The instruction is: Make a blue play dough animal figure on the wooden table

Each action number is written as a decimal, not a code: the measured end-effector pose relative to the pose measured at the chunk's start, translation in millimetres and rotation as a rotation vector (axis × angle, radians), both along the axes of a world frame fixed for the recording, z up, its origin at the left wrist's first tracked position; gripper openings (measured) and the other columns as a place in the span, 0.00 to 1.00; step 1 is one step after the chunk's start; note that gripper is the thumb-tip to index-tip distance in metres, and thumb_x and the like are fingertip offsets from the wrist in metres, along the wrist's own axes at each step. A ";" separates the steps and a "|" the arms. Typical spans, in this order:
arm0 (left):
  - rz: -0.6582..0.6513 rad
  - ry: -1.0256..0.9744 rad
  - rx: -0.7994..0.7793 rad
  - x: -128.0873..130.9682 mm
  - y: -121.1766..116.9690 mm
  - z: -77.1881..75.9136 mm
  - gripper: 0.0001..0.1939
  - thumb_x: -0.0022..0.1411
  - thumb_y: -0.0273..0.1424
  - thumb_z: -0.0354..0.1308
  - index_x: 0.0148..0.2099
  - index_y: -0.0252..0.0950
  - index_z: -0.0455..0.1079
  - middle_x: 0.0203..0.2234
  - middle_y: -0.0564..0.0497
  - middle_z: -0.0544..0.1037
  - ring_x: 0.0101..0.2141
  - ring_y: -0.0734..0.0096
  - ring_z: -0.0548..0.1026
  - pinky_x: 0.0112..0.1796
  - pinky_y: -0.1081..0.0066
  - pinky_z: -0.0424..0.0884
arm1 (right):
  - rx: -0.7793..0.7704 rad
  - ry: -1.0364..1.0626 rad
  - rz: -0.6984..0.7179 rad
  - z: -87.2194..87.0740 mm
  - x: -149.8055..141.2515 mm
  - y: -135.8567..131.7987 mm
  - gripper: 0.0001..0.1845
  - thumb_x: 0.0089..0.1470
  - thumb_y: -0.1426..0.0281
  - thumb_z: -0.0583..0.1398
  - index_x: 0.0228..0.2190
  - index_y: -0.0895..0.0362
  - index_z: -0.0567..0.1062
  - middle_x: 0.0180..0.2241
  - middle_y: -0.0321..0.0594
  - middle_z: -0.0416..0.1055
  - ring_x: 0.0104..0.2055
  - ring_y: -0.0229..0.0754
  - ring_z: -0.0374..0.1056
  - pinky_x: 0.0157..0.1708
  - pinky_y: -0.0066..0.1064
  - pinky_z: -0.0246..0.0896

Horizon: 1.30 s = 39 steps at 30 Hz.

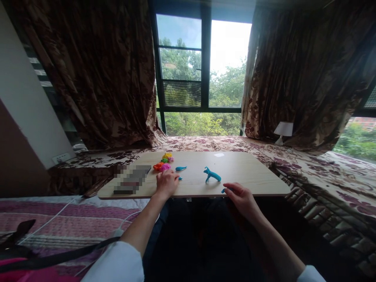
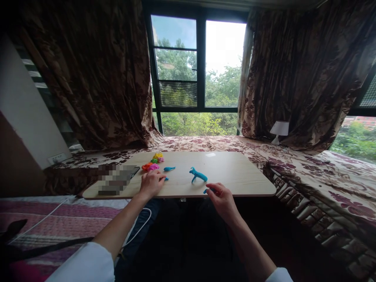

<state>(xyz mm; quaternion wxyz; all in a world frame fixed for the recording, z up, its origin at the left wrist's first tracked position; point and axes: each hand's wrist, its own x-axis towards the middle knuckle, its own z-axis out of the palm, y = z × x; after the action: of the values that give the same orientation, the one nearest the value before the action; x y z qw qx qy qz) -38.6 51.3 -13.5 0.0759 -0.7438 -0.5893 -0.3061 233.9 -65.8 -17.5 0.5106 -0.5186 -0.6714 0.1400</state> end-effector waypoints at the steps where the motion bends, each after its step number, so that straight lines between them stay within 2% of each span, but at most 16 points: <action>1: 0.010 0.002 0.009 -0.2 1.2 0.5 0.09 0.53 0.31 0.54 0.34 0.42 0.75 0.35 0.48 0.76 0.41 0.60 0.68 0.45 0.61 0.57 | 0.021 -0.047 -0.036 -0.5 1.4 4.1 0.13 0.53 0.65 0.55 0.38 0.56 0.75 0.34 0.40 0.73 0.33 0.40 0.68 0.35 0.32 0.64; 3: 0.028 0.000 0.029 -1.2 2.1 2.3 0.09 0.53 0.30 0.54 0.36 0.41 0.74 0.34 0.48 0.76 0.40 0.60 0.68 0.45 0.60 0.58 | 0.048 -0.114 -0.081 -0.7 5.6 12.3 0.11 0.51 0.67 0.57 0.36 0.55 0.75 0.32 0.39 0.73 0.34 0.41 0.67 0.38 0.35 0.62; 6: 0.033 -0.007 0.064 -1.7 -3.7 8.2 0.09 0.54 0.31 0.53 0.33 0.39 0.74 0.34 0.47 0.76 0.40 0.57 0.68 0.44 0.59 0.58 | 0.061 -0.213 -0.089 -1.3 14.7 19.7 0.06 0.49 0.68 0.59 0.30 0.54 0.77 0.32 0.39 0.73 0.37 0.44 0.66 0.42 0.37 0.59; 8: 0.019 -0.014 0.099 3.2 -14.7 14.0 0.11 0.56 0.31 0.51 0.35 0.37 0.74 0.38 0.43 0.74 0.43 0.54 0.67 0.45 0.56 0.57 | 0.060 -0.278 -0.092 -3.4 21.3 19.9 0.06 0.49 0.69 0.59 0.28 0.53 0.77 0.33 0.40 0.73 0.39 0.45 0.65 0.44 0.38 0.57; 9: 0.004 -0.019 0.120 8.8 -22.5 17.0 0.12 0.57 0.31 0.50 0.39 0.36 0.74 0.41 0.42 0.72 0.44 0.53 0.66 0.46 0.55 0.56 | 0.058 -0.304 -0.095 -4.9 24.2 19.0 0.07 0.49 0.68 0.59 0.28 0.53 0.78 0.33 0.40 0.73 0.40 0.46 0.65 0.44 0.38 0.57; 12: -0.106 -0.013 0.160 39.4 -53.3 22.2 0.16 0.60 0.30 0.46 0.46 0.37 0.70 0.45 0.43 0.69 0.47 0.55 0.63 0.49 0.55 0.53 | 0.053 -0.364 -0.104 -9.7 29.9 16.2 0.09 0.52 0.68 0.57 0.30 0.52 0.78 0.34 0.40 0.72 0.40 0.45 0.65 0.44 0.38 0.57; 16: -0.360 0.048 0.143 96.8 -92.1 15.0 0.13 0.58 0.29 0.49 0.43 0.43 0.71 0.40 0.51 0.72 0.43 0.65 0.67 0.51 0.62 0.55 | 0.063 -0.413 -0.117 -11.5 31.9 16.6 0.11 0.53 0.68 0.56 0.36 0.52 0.77 0.34 0.41 0.72 0.40 0.45 0.64 0.43 0.37 0.57; 18: -0.489 0.037 0.119 119.8 -100.7 7.8 0.13 0.58 0.28 0.49 0.44 0.42 0.70 0.39 0.50 0.72 0.43 0.65 0.67 0.51 0.60 0.54 | 0.068 -0.437 -0.117 -10.5 32.9 16.5 0.10 0.54 0.69 0.56 0.35 0.52 0.77 0.33 0.41 0.72 0.39 0.45 0.64 0.43 0.37 0.58; 21: -0.535 0.018 0.099 137.5 -100.0 -1.2 0.12 0.59 0.27 0.48 0.41 0.41 0.70 0.38 0.48 0.71 0.43 0.63 0.66 0.51 0.56 0.54 | 0.070 -0.474 -0.105 -9.1 35.7 13.3 0.11 0.54 0.69 0.55 0.34 0.53 0.78 0.34 0.41 0.71 0.40 0.44 0.64 0.43 0.36 0.58; 24: -0.531 -0.002 0.080 136.0 -94.7 -5.6 0.11 0.59 0.28 0.48 0.39 0.40 0.71 0.36 0.48 0.71 0.41 0.63 0.66 0.49 0.56 0.55 | 0.062 -0.509 -0.079 -8.5 37.8 8.3 0.11 0.53 0.70 0.56 0.37 0.52 0.77 0.37 0.41 0.71 0.42 0.45 0.64 0.44 0.37 0.57; 30: -0.495 -0.052 0.057 111.0 -95.7 -9.4 0.12 0.59 0.27 0.48 0.42 0.40 0.70 0.37 0.48 0.70 0.41 0.63 0.66 0.48 0.57 0.58 | 0.011 -0.574 -0.015 1.9 44.4 6.8 0.13 0.53 0.74 0.55 0.37 0.53 0.76 0.36 0.39 0.73 0.40 0.43 0.66 0.41 0.32 0.59; 34: -0.469 -0.085 0.058 104.3 -96.5 -15.4 0.12 0.58 0.26 0.49 0.42 0.40 0.70 0.38 0.48 0.70 0.42 0.62 0.66 0.47 0.57 0.59 | -0.047 -0.628 -0.013 16.0 55.1 17.8 0.13 0.55 0.71 0.52 0.35 0.54 0.77 0.33 0.40 0.74 0.36 0.42 0.68 0.37 0.29 0.58; 39: -0.467 -0.120 0.062 104.7 -94.9 -23.4 0.15 0.58 0.26 0.49 0.46 0.42 0.69 0.40 0.48 0.69 0.44 0.62 0.65 0.49 0.57 0.58 | -0.148 -0.724 0.007 23.7 60.7 41.8 0.10 0.51 0.69 0.56 0.29 0.55 0.78 0.29 0.40 0.75 0.32 0.41 0.68 0.32 0.26 0.55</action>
<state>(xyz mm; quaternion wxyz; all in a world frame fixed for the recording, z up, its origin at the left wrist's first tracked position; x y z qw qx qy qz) 66.1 -43.7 -36.8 -0.0092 -0.8377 -0.3953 -0.3767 294.7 -24.0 6.3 0.2005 -0.5678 -0.7984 -0.0027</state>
